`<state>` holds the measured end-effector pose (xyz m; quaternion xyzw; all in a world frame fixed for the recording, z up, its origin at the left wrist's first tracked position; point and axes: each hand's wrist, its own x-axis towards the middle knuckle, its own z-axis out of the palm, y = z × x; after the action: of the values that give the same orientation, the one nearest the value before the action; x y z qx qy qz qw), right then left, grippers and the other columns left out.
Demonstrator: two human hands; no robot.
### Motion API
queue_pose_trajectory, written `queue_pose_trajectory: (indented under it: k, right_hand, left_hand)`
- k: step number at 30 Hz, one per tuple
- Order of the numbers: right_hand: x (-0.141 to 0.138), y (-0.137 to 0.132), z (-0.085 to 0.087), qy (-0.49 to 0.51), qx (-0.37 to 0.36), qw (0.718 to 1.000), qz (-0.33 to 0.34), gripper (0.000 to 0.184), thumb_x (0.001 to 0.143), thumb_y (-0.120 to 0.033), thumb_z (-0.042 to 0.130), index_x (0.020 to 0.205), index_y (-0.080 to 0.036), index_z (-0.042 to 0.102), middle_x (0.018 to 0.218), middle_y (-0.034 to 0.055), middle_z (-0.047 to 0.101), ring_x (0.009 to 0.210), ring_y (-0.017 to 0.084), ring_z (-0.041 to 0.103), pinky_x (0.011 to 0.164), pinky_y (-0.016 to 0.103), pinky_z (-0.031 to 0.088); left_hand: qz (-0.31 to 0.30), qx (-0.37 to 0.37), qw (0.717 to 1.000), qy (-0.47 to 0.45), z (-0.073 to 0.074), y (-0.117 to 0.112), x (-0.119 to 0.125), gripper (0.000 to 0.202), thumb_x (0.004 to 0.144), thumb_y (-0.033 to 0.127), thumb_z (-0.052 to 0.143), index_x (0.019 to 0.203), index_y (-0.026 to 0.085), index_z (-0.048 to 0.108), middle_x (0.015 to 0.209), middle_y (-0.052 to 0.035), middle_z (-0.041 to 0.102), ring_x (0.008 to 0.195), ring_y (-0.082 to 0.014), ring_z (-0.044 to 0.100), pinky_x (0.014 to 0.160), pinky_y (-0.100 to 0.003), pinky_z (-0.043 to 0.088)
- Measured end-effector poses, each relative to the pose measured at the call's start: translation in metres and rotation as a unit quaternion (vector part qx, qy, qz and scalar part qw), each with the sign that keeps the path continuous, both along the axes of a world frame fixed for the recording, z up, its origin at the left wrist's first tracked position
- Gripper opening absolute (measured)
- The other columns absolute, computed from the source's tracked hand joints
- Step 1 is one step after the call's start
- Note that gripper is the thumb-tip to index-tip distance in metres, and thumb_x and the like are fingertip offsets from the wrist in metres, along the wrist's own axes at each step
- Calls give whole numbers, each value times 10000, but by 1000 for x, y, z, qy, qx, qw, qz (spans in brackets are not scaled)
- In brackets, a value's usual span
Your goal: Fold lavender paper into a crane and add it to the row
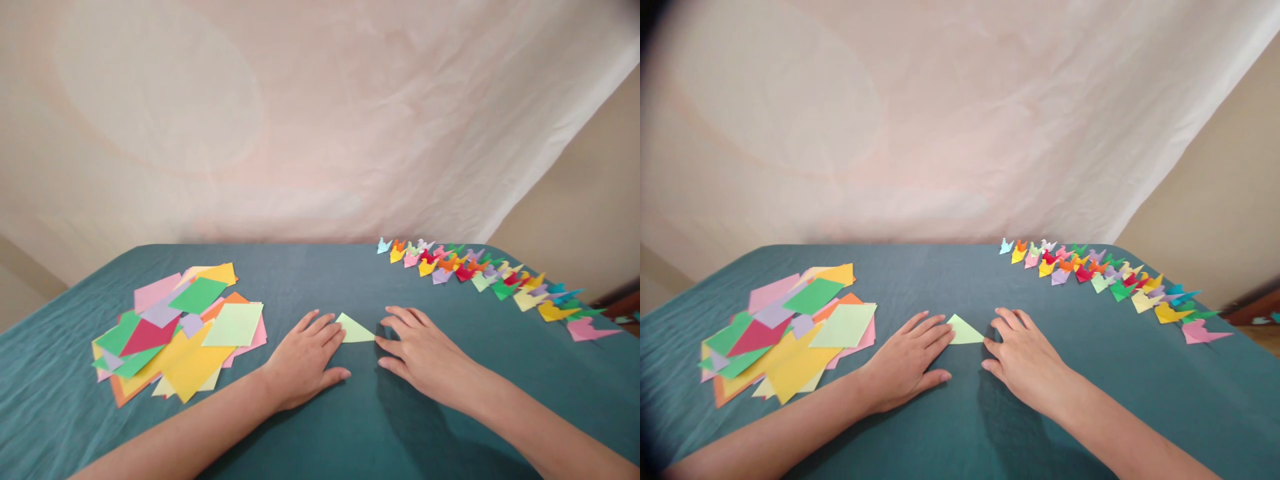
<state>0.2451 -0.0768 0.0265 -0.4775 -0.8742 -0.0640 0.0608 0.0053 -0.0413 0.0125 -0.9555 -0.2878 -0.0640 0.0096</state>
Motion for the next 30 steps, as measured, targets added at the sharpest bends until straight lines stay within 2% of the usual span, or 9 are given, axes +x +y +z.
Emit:
queue_pose_trajectory:
  k: [6, 8, 11, 14, 16, 21, 30]
  right_hand:
    - [7, 1, 4, -10, -30, 999, -5, 201, 824, -332, 581, 929, -205, 696, 1031, 88, 630, 1134, 281, 457, 943, 449, 339]
    - [10, 3, 7, 5, -43, 999, 6, 196, 855, -255, 532, 980, -204, 674, 1061, 70, 624, 1098, 245, 482, 938, 420, 349]
    - [11, 8, 9, 31, -37, 999, 2, 316, 856, -81, 437, 1096, -183, 616, 1126, 67, 604, 1069, 205, 495, 930, 389, 361]
    - [4, 10, 2, 57, -42, 997, 22, 397, 835, -25, 404, 1163, -170, 573, 1181, 68, 583, 1098, 195, 471, 930, 369, 370]
    - [-2, 9, -6, 74, -50, 995, 55, 428, 829, -13, 391, 1193, -170, 551, 1214, 62, 568, 1126, 190, 446, 933, 352, 376]
    - [-12, 9, -24, 97, -43, 991, 79, 380, 846, -64, 438, 1192, -174, 550, 1203, 59, 577, 1154, 199, 415, 962, 359, 357]
    - [-13, 12, -32, 110, -5, 990, 89, 313, 852, -108, 496, 1146, -173, 581, 1130, 60, 612, 1122, 201, 438, 940, 361, 371]
  left_hand:
    - [6, 19, 1000, -9, -3, 0, 1, 559, 895, 557, 305, 1282, 181, 450, 1308, -66, 490, 1281, -233, 330, 1089, -397, 145]
    - [6, 19, 1000, -8, -3, 0, 1, 555, 893, 561, 305, 1275, 188, 457, 1308, -61, 490, 1281, -230, 331, 1089, -394, 145]
    - [7, 14, 1000, -6, -3, 0, 1, 555, 892, 562, 307, 1276, 189, 456, 1315, -60, 484, 1283, -231, 327, 1091, -395, 140]
    - [7, 14, 1000, -9, -4, 0, 1, 557, 891, 560, 314, 1280, 185, 452, 1312, -65, 486, 1283, -235, 328, 1091, -402, 140]
    - [5, 13, 1000, -9, -4, 0, 1, 557, 890, 558, 318, 1281, 183, 450, 1312, -69, 486, 1283, -237, 328, 1091, -404, 141]
    - [1, 13, 1000, -12, -6, 1, 1, 567, 887, 562, 320, 1281, 175, 447, 1308, -74, 488, 1281, -242, 331, 1092, -403, 140]
    - [-11, 17, 999, -27, -2, -2, 2, 535, 873, 557, 369, 1287, 225, 431, 1286, -82, 489, 1266, -242, 353, 1078, -426, 185]
